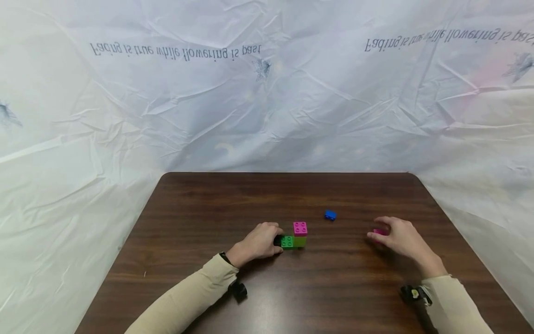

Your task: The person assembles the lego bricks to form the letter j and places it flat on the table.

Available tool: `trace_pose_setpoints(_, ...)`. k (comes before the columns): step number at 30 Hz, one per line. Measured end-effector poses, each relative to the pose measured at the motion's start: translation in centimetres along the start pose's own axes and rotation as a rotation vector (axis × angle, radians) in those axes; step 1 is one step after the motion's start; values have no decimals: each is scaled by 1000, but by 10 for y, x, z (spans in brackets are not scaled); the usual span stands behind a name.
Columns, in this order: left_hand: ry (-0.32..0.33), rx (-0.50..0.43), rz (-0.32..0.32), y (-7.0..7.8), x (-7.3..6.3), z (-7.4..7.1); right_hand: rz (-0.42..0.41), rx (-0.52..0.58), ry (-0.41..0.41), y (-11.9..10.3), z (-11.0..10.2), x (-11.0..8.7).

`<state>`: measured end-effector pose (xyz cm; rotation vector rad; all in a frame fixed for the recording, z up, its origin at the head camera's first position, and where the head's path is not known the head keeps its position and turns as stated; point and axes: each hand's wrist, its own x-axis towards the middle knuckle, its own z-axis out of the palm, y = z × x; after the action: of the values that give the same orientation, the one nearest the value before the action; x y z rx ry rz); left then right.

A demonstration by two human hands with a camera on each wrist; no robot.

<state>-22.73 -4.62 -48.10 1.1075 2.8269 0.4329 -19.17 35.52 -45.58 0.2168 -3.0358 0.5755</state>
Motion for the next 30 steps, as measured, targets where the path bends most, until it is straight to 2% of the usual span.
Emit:
trace_pose_setpoints(7,-5,-10,-6,3,-1,0,2,-9,7,7,4,-2)
trace_pose_setpoints(21,7,-4,10,4,-1,1,31,-4,-65,12,6,-4)
trace_pose_setpoints(30,7,-9,5,4,-2,1,31,-20,-75,13,8,-3)
